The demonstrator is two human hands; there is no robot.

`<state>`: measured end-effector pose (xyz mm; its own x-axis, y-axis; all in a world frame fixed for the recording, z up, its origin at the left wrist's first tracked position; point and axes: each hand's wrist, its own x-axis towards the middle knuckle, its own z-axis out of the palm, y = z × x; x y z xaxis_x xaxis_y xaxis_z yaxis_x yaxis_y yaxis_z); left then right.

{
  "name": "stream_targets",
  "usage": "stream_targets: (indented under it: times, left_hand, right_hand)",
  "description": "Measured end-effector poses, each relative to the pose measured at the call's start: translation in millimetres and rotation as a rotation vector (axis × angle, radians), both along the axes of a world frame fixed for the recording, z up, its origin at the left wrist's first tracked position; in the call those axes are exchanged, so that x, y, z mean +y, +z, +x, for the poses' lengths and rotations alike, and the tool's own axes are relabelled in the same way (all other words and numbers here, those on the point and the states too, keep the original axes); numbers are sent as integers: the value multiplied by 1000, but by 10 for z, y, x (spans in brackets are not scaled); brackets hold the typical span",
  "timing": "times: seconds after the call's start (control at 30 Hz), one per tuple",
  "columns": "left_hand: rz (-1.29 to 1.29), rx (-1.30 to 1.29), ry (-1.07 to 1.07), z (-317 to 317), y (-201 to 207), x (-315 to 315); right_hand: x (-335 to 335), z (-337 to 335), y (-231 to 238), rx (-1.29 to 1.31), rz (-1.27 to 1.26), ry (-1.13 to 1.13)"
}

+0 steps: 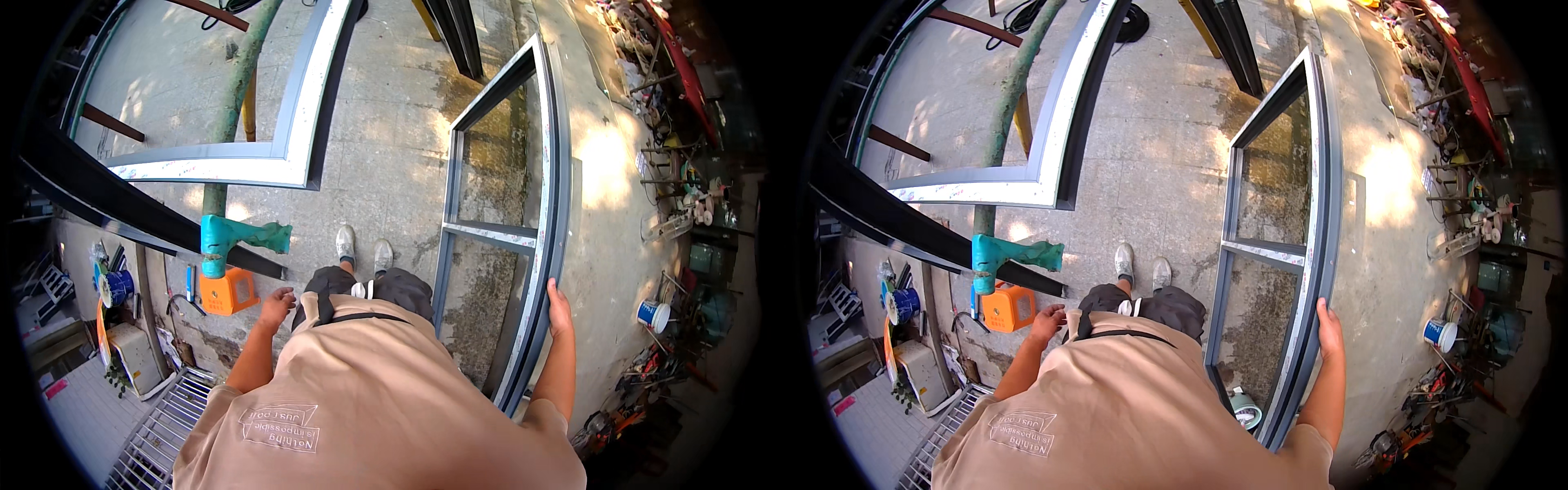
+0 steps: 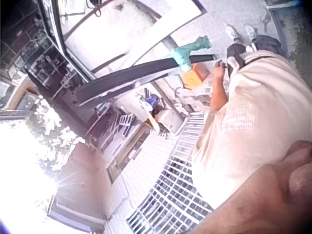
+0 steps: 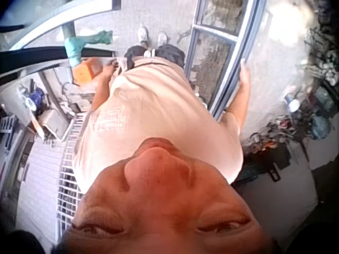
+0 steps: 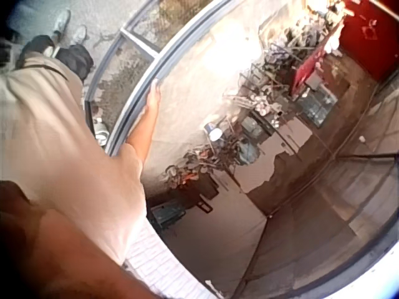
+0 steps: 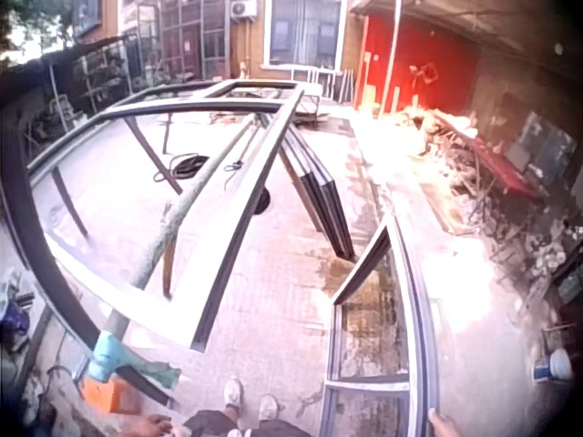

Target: The person picks up metal frame pieces from a table and ground, then aligns them and presses them together to assemble a large rectangular frame structure on a stand.

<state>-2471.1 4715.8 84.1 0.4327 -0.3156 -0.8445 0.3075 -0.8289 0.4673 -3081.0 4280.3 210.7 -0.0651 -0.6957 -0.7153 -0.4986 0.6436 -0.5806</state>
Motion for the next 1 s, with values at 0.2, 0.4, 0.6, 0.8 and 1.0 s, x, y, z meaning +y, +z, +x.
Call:
stream_targets:
  times: [0.2,0.4,0.6,0.8,1.0]
  left_hand:
    - [-26,-63,91,-80,-51,189]
    - [7,-117,144,-270,-47,434]
    - [34,-157,160,-438,-184,738]
    - [28,-122,303,-747,-216,985]
    - [15,-172,286,-659,-494,1275]
  right_hand:
    - [-296,323,190,5,-132,132]
    - [-719,341,48,-45,-254,169]
    - [-992,296,-161,91,-151,262]
    - [-1079,426,-42,162,-170,279]
    - [-1404,323,-281,70,-246,269]
